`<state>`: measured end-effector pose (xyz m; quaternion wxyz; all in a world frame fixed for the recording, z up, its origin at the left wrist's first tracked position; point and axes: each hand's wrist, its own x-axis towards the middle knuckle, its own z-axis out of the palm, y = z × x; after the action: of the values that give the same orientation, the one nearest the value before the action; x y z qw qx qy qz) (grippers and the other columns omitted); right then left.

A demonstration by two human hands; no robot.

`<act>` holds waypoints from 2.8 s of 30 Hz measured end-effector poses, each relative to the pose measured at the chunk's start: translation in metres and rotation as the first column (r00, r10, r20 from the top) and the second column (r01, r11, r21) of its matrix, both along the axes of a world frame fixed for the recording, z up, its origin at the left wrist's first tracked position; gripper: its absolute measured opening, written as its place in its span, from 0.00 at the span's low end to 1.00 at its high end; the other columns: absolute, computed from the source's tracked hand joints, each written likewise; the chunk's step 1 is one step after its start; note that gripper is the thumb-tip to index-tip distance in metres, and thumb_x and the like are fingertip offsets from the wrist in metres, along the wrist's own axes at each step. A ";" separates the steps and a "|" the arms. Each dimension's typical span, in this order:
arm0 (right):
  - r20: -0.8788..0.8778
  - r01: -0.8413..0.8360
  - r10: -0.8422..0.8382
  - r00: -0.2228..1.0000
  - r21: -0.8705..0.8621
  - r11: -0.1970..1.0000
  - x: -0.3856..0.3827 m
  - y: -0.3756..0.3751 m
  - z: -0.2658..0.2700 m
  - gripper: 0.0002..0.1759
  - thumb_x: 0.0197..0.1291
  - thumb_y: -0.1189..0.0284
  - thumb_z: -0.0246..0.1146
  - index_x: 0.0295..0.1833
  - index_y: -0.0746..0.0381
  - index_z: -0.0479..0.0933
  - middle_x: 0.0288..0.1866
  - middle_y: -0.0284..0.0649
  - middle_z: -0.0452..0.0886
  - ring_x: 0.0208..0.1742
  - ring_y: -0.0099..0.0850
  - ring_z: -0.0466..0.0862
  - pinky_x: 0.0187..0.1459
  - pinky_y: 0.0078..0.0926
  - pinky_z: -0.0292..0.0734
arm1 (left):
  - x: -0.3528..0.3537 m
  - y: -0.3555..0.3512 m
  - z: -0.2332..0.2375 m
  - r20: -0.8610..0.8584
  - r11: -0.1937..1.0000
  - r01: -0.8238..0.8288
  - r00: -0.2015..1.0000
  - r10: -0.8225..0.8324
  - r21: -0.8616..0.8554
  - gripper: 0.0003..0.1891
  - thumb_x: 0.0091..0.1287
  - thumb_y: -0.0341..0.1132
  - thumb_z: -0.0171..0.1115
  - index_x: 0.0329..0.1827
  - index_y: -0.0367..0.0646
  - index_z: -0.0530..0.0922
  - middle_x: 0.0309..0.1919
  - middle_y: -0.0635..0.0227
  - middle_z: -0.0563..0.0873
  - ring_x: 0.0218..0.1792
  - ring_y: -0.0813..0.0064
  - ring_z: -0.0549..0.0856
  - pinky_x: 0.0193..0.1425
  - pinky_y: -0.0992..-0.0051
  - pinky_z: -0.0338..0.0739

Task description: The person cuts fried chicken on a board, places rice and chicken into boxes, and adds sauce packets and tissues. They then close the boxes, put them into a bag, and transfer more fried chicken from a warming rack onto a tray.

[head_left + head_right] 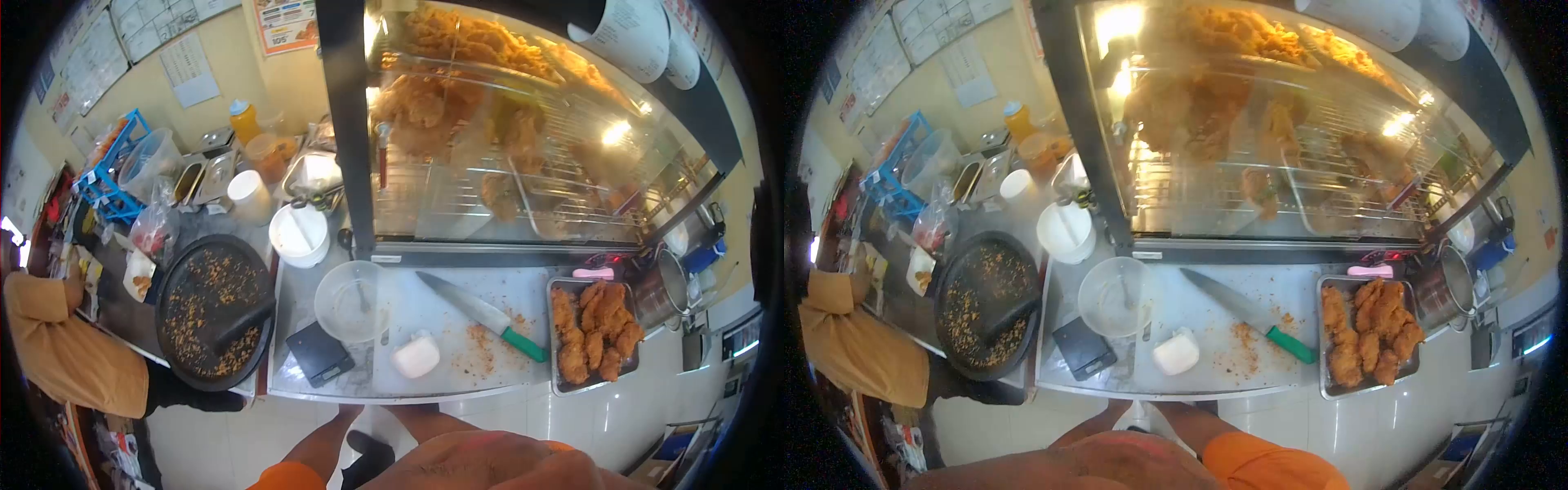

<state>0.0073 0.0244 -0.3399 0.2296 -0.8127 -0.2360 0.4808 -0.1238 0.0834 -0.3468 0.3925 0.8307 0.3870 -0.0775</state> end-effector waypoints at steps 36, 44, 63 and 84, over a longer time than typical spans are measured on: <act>-0.087 -0.163 0.169 0.982 0.065 0.984 0.031 -0.035 0.005 0.22 0.72 0.59 0.55 0.64 0.61 0.72 0.42 0.44 0.85 0.38 0.36 0.86 0.39 0.39 0.84 | 0.083 -0.055 0.106 -0.143 0.626 -0.771 0.611 0.779 0.119 0.09 0.62 0.38 0.63 0.38 0.46 0.88 0.36 0.58 0.89 0.44 0.50 0.88 0.47 0.52 0.82; -0.398 0.064 -0.016 0.917 0.108 0.992 0.043 -0.039 0.003 0.22 0.72 0.59 0.55 0.64 0.61 0.72 0.42 0.44 0.85 0.37 0.36 0.86 0.39 0.39 0.84 | -0.019 -0.045 0.167 0.104 0.995 -0.033 0.994 0.043 -0.097 0.14 0.64 0.42 0.58 0.37 0.41 0.87 0.38 0.50 0.89 0.41 0.45 0.88 0.48 0.49 0.82; 0.568 -0.854 0.704 0.426 -0.004 0.520 -0.025 -0.101 0.316 0.18 0.73 0.65 0.52 0.56 0.67 0.78 0.51 0.60 0.81 0.50 0.55 0.80 0.51 0.42 0.75 | -0.131 -0.123 0.390 0.416 0.991 -0.136 0.901 0.128 -0.010 0.17 0.64 0.41 0.69 0.48 0.41 0.77 0.53 0.51 0.80 0.57 0.48 0.79 0.63 0.57 0.73; 0.006 -0.620 0.752 0.660 0.569 0.540 -0.023 -0.053 0.471 0.19 0.71 0.78 0.54 0.65 0.64 0.77 0.46 0.38 0.86 0.45 0.23 0.80 0.52 0.28 0.77 | -0.174 -0.053 0.461 0.219 0.829 -0.466 0.813 0.539 -0.310 0.27 0.70 0.39 0.64 0.71 0.45 0.72 0.61 0.61 0.82 0.54 0.68 0.83 0.62 0.69 0.75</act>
<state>-0.0158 -0.0290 0.1308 0.2601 -0.4926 -0.6294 0.5419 -0.2978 0.0306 0.1141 0.5507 0.6454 0.5180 0.1089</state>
